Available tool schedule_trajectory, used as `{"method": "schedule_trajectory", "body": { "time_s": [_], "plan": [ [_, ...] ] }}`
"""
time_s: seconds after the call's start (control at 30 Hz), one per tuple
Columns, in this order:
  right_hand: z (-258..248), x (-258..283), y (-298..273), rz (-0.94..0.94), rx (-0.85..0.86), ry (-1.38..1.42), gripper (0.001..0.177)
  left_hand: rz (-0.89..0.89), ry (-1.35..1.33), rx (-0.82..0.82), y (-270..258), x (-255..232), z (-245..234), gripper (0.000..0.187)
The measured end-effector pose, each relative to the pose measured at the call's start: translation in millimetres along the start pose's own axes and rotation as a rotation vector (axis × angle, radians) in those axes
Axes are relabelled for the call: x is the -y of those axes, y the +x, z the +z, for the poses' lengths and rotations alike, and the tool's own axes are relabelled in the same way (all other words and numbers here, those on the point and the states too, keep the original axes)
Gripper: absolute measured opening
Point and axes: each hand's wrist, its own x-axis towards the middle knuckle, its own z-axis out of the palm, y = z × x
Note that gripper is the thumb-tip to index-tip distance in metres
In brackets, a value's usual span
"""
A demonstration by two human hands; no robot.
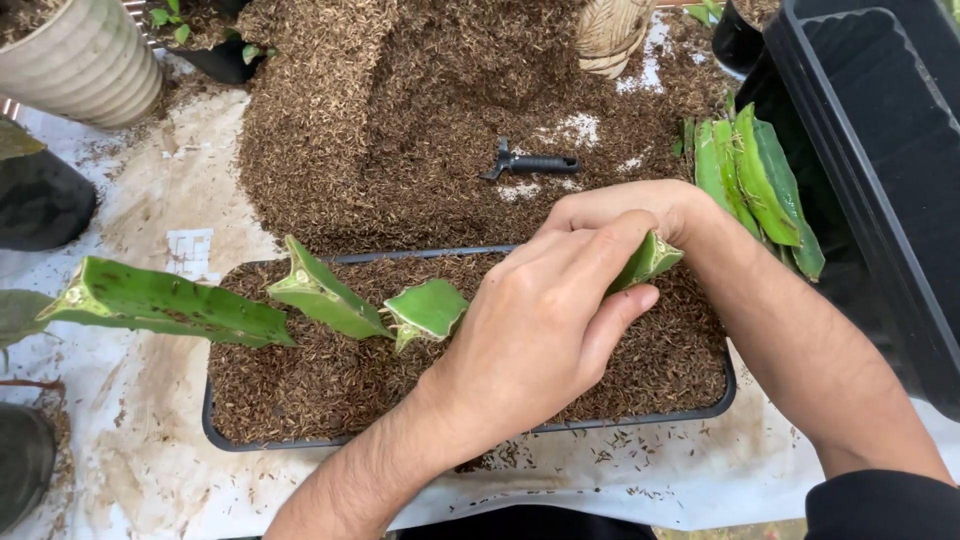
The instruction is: The person plants several aloe vera cuttings into a rectangular black tray filled with coconut coir. They place each cutting into the substrate and press the coir around the base to secure it, repeating the process for multiple cuttings.
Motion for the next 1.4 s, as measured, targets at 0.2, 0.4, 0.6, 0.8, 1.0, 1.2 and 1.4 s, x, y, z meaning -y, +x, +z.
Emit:
{"method": "schedule_trajectory", "body": {
  "time_s": [0.2,0.4,0.6,0.8,1.0,1.2,1.4],
  "plan": [
    [1.4,18.7,-6.9,-0.212,0.039,0.066,0.054,0.015,-0.018,-0.028,-2.5,1.6,0.2,0.032],
    [16.6,0.5,-24.4,-0.160,-0.105,0.029,0.008,-0.009,-0.024,-0.006,-6.1,3.0,2.7,0.032],
    [35.7,34.3,-41.8,-0.111,-0.447,-0.064,0.052,-0.052,-0.145,0.039,-27.6,10.2,4.2,0.051],
    [73.6,6.1,-48.8,0.127,-0.586,-0.215,0.061,-0.301,-0.099,0.248,-66.2,28.8,31.0,0.059],
    [101.5,19.2,-52.3,0.248,-0.761,-0.479,0.042,-0.245,0.259,0.159,-74.0,33.8,48.0,0.051],
    [127.0,2.3,-46.3,0.226,-0.662,-0.809,0.041,-0.187,0.491,0.279,-82.6,40.7,63.1,0.053],
    [137.6,-9.6,-40.8,0.335,-0.684,-0.965,0.047,-0.133,0.635,0.267,-82.5,44.2,65.3,0.050]
  ]
}}
